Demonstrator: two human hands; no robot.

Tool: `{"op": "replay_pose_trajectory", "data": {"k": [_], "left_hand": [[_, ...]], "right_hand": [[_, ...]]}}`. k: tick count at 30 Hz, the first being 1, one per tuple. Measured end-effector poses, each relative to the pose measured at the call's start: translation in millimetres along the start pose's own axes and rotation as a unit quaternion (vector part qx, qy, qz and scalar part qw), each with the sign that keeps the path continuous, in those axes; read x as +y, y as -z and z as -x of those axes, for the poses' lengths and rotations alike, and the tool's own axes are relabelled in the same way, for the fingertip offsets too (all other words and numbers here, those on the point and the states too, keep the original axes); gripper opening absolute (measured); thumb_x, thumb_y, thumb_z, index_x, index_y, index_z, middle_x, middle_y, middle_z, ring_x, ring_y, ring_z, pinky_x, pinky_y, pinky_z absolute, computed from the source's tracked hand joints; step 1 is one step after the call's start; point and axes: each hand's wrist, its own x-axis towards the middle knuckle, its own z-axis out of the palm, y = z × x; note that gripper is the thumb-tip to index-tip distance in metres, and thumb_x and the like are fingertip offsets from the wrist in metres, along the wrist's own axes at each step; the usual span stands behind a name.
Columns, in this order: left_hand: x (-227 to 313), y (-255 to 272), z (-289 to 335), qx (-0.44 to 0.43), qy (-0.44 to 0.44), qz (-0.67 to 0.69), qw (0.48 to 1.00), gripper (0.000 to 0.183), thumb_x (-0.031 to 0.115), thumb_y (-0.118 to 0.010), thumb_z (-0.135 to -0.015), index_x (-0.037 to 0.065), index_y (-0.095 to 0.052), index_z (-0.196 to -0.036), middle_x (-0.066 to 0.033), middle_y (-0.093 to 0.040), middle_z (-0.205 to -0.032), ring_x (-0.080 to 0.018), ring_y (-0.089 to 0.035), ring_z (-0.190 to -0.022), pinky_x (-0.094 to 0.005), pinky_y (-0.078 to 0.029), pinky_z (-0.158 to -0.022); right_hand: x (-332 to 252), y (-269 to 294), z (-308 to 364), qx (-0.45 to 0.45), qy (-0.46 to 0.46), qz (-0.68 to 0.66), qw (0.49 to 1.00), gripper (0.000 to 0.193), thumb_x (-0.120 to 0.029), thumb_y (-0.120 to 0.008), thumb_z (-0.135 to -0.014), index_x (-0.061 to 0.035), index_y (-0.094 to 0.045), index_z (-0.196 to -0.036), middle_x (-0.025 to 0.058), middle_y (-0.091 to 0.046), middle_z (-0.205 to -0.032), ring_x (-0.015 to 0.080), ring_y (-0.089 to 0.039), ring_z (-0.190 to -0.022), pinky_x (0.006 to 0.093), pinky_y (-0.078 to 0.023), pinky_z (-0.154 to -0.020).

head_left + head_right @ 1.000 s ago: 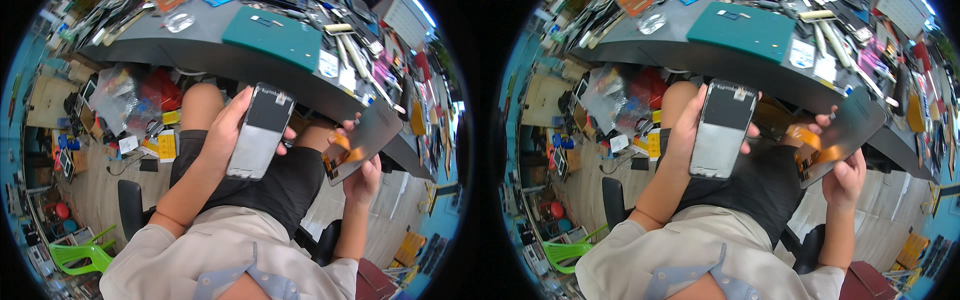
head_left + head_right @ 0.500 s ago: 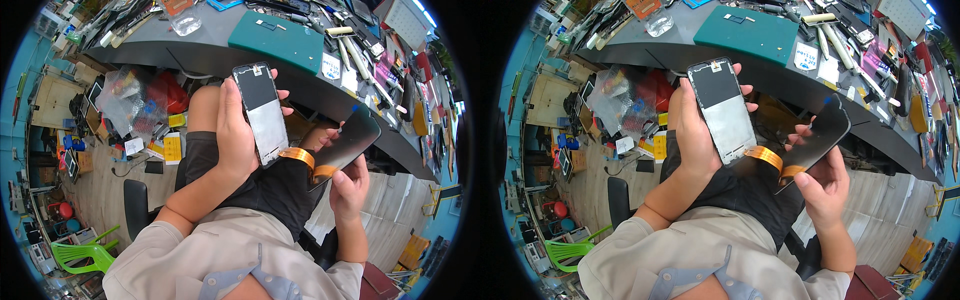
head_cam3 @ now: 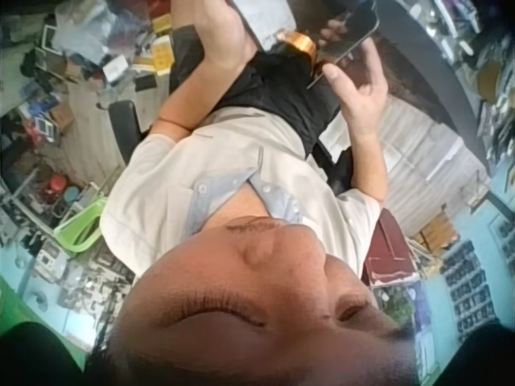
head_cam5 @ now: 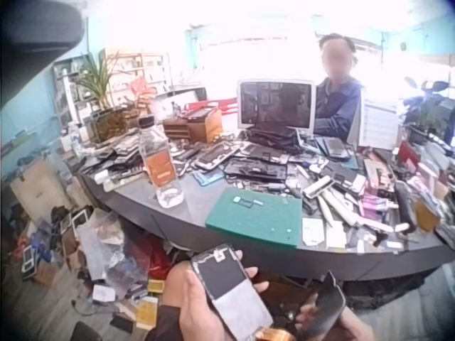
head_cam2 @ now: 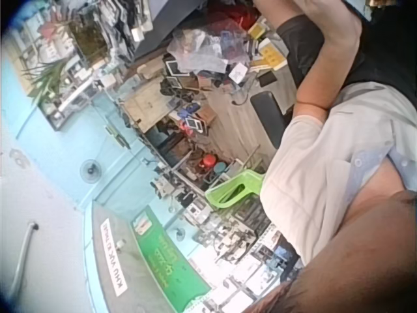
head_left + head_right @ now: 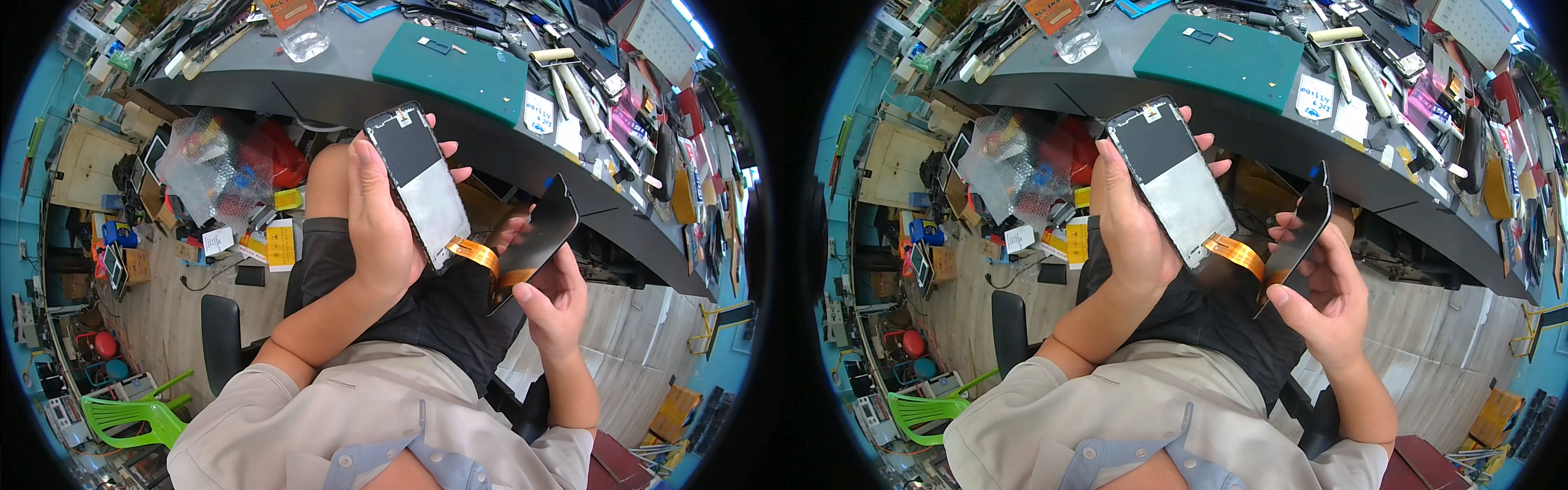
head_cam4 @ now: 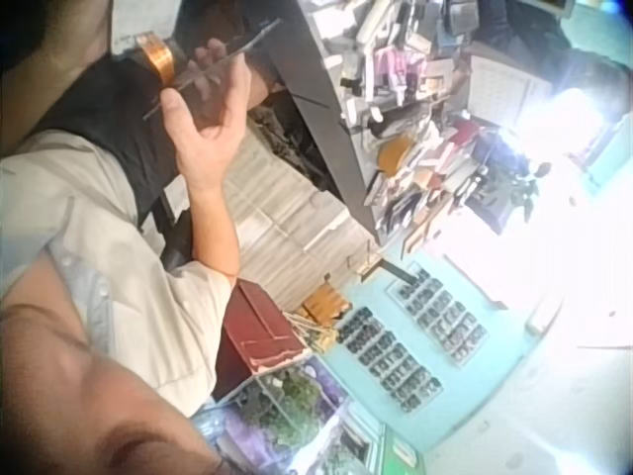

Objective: The person applies adhesive to the edges of a disassembled smartphone chassis, then aligns and presses the screen assembly onto the chassis. The person uses a small metal tool to press along the seam and secure the bond.

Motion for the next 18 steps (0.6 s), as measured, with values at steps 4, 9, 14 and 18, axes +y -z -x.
{"op": "replay_pose_trajectory", "data": {"k": [4, 9, 14, 18], "left_hand": [[1.9, 3.5, -0.6, -0.020, -0.009, 0.010, 1.000, 0.054, 0.052, -0.032, -0.119, 0.008, -0.043, -0.149, -0.0196, -0.056, -0.150, -0.0295, -0.067, -0.125, -0.0500, -0.062, -0.102], [0.3, 1.5, 1.5, -0.006, -0.030, -0.012, 0.999, 0.058, 0.052, -0.033, -0.118, 0.004, -0.044, -0.149, -0.0229, -0.057, -0.148, -0.0330, -0.068, -0.124, -0.0538, -0.062, -0.102], [-3.3, 5.2, 2.3, -0.016, -0.044, -0.047, 0.998, 0.059, 0.053, -0.033, -0.118, 0.004, -0.044, -0.149, -0.0235, -0.058, -0.148, -0.0343, -0.068, -0.124, -0.0560, -0.061, -0.103], [-5.8, 6.3, 4.0, -0.035, -0.024, -0.034, 0.999, 0.058, 0.052, -0.035, -0.118, 0.008, -0.039, -0.154, -0.0231, -0.055, -0.149, -0.0337, -0.066, -0.128, -0.0565, -0.060, -0.105]], "right_hand": [[6.3, -0.2, -0.8, -0.007, 0.018, 0.044, 0.999, 0.086, -0.007, -0.086, -0.085, 0.0042, -0.046, -0.160, 0.0212, -0.057, -0.152, 0.0294, -0.061, -0.137, 0.0438, -0.051, -0.116], [2.8, 0.2, -6.6, -0.049, 0.043, 0.141, 0.988, 0.090, -0.005, -0.086, -0.082, 0.0035, -0.045, -0.162, 0.0188, -0.059, -0.150, 0.0274, -0.063, -0.134, 0.0419, -0.053, -0.113], [3.2, -3.9, -7.4, -0.033, 0.031, 0.137, 0.990, 0.091, -0.007, -0.087, -0.083, 0.0031, -0.044, -0.163, 0.0190, -0.062, -0.147, 0.0268, -0.065, -0.132, 0.0404, -0.053, -0.111], [1.5, -1.9, -10.3, -0.016, 0.003, 0.103, 0.995, 0.092, -0.008, -0.087, -0.084, 0.0023, -0.043, -0.164, 0.0199, -0.064, -0.147, 0.0259, -0.065, -0.132, 0.0401, -0.054, -0.110]]}}
